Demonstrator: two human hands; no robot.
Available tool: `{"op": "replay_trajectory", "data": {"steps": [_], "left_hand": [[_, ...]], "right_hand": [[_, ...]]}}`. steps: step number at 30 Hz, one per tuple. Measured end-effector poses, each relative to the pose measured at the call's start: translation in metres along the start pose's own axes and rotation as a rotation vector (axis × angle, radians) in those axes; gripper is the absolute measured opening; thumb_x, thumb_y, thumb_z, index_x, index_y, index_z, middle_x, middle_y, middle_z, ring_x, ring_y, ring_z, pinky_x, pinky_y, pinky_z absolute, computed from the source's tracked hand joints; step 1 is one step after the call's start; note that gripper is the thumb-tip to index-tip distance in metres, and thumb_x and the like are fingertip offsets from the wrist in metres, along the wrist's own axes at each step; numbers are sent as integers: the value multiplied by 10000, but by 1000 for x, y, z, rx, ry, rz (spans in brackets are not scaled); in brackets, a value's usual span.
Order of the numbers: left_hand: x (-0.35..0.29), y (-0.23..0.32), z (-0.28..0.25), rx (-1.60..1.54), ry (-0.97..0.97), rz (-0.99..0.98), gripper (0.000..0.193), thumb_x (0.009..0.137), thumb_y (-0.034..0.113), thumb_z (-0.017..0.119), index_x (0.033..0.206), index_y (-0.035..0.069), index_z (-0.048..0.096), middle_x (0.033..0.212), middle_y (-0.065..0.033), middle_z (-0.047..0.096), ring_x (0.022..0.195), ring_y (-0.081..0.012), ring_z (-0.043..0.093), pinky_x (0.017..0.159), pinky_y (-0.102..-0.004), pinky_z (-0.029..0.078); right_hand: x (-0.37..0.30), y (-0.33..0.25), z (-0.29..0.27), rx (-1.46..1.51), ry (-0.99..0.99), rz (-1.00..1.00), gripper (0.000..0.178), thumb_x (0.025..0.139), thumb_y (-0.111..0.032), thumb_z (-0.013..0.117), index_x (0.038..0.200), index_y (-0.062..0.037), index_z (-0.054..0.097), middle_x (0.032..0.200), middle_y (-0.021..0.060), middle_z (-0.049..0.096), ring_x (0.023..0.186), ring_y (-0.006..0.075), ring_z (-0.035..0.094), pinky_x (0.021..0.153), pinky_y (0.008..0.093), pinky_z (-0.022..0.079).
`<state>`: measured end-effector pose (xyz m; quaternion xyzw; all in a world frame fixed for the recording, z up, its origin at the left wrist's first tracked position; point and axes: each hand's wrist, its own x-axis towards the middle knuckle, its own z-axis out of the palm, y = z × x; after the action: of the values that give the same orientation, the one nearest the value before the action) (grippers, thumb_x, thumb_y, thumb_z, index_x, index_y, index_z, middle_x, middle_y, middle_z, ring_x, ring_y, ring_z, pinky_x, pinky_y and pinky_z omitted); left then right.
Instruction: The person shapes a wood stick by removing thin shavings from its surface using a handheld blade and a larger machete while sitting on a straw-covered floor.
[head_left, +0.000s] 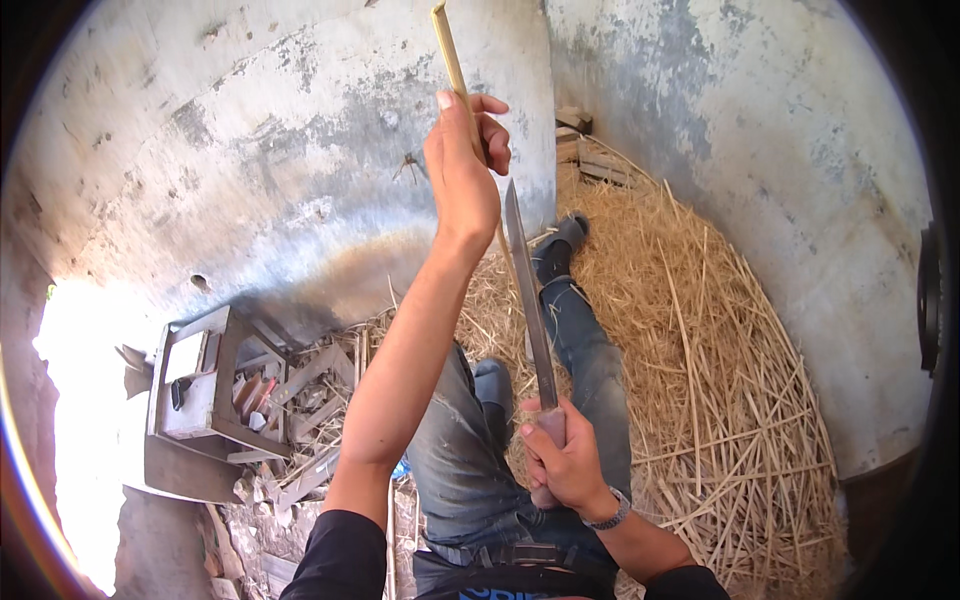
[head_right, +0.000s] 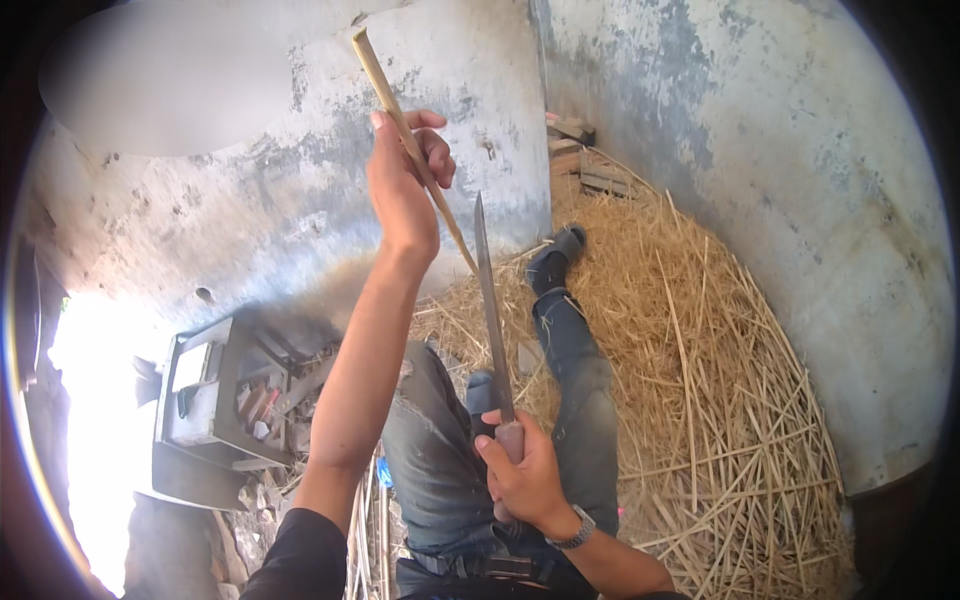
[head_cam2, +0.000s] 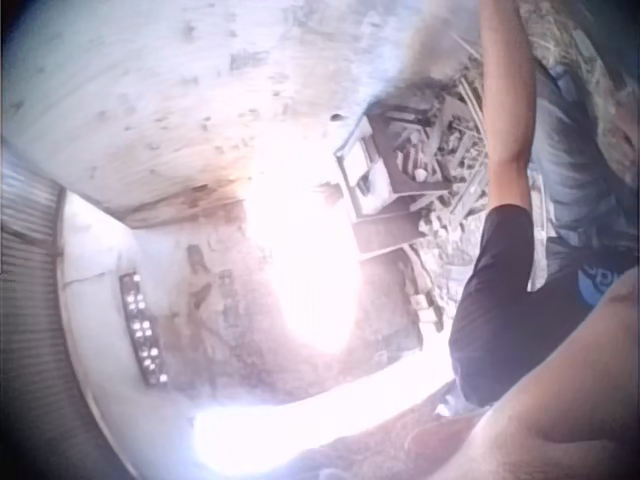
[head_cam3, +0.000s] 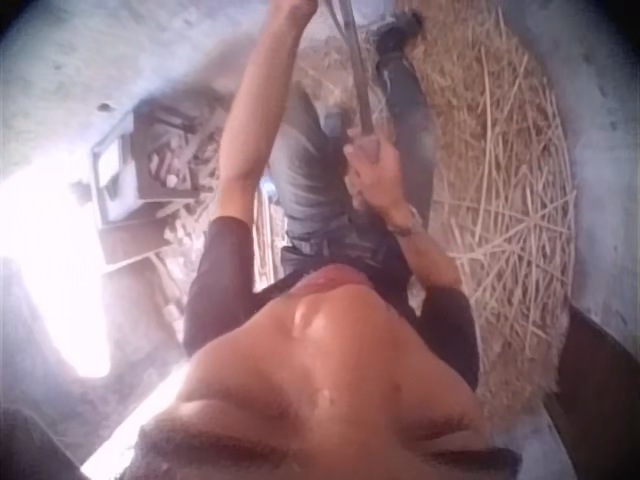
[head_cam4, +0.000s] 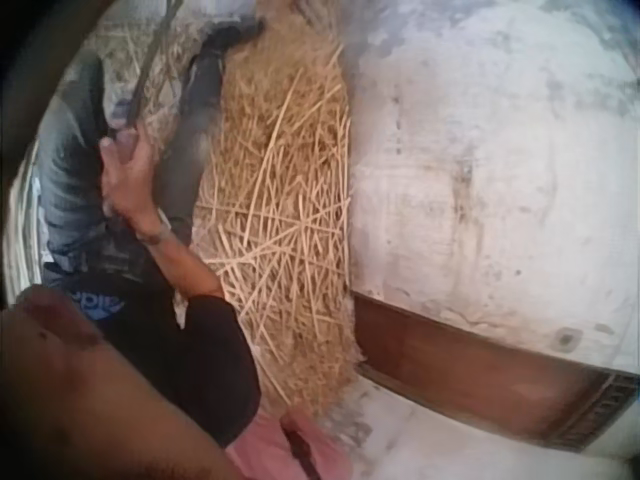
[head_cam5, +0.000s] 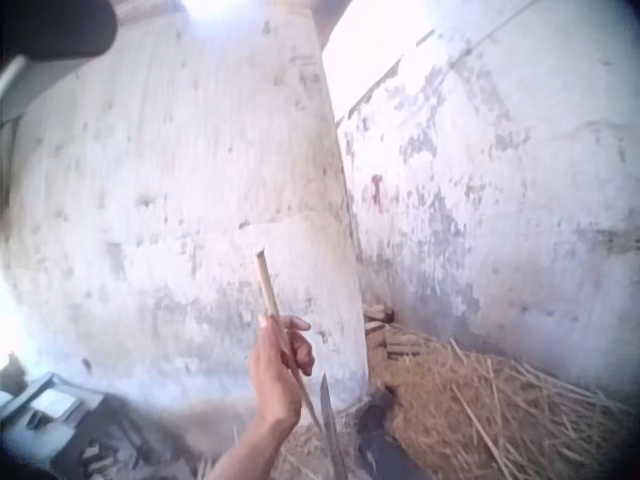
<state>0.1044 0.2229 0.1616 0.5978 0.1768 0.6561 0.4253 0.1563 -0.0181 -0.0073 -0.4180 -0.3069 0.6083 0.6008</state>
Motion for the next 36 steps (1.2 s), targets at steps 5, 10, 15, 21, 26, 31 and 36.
{"op": "replay_trajectory", "data": {"steps": [5, 10, 15, 21, 26, 31, 36], "left_hand": [[28, 44, 5, 113, -27, 64, 686, 1081, 553, 219, 1126, -30, 578, 632, 6, 426, 594, -121, 407, 573, -278, 328], [46, 91, 25, -45, 21, 52, 489, 1028, 510, 488, 864, 54, 553, 537, 62, 309, 453, -74, 251, 447, -268, 198], [62, 75, 14, -228, -163, 88, 442, 1015, 400, 525, 671, 139, 434, 544, 73, 292, 441, -57, 212, 424, -260, 142], [60, 69, 16, -290, -101, 214, 457, 1009, 360, 540, 627, 163, 386, 541, 74, 285, 427, -60, 183, 415, -264, 137], [68, 79, 12, -199, -52, 267, 467, 1018, 340, 535, 617, 160, 378, 531, 65, 283, 426, -58, 183, 400, -270, 148], [70, 53, 18, -183, -83, 266, 478, 1027, 330, 530, 610, 153, 379, 520, 51, 293, 403, -70, 234, 392, -272, 170], [71, 63, 14, -202, -1, 279, 469, 1028, 314, 517, 614, 149, 372, 525, 52, 289, 406, -73, 238, 396, -275, 174]], "right_hand": [[-3, 5, -9, -2, 5, 22, 316, 954, -81, 654, 1208, 26, 499, 647, 10, 524, 421, 67, 471, 396, 253, 392], [-2, 6, -17, -16, 18, 38, 342, 942, -68, 658, 1222, 38, 492, 619, 3, 503, 418, 70, 459, 399, 257, 395], [-1, 12, -24, -33, 9, 32, 445, 951, -86, 652, 1321, 51, 446, 601, 2, 491, 416, 74, 452, 398, 261, 391], [1, -13, -19, -20, 59, -41, 649, 1034, -191, 553, 1542, 49, 227, 656, 29, 504, 447, 71, 448, 421, 241, 397], [2, -18, -22, -55, 44, -47, 634, 1057, -216, 514, 1568, 9, 212, 693, 37, 517, 470, 63, 443, 438, 227, 401], [3, -14, -23, 5, 72, -38, 633, 1066, -260, 511, 1565, 4, 226, 743, 42, 523, 494, 57, 453, 449, 212, 403], [4, -19, -18, -4, 40, -67, 632, 1074, -283, 497, 1568, 0, 224, 762, 44, 525, 500, 54, 449, 455, 205, 407]]}}
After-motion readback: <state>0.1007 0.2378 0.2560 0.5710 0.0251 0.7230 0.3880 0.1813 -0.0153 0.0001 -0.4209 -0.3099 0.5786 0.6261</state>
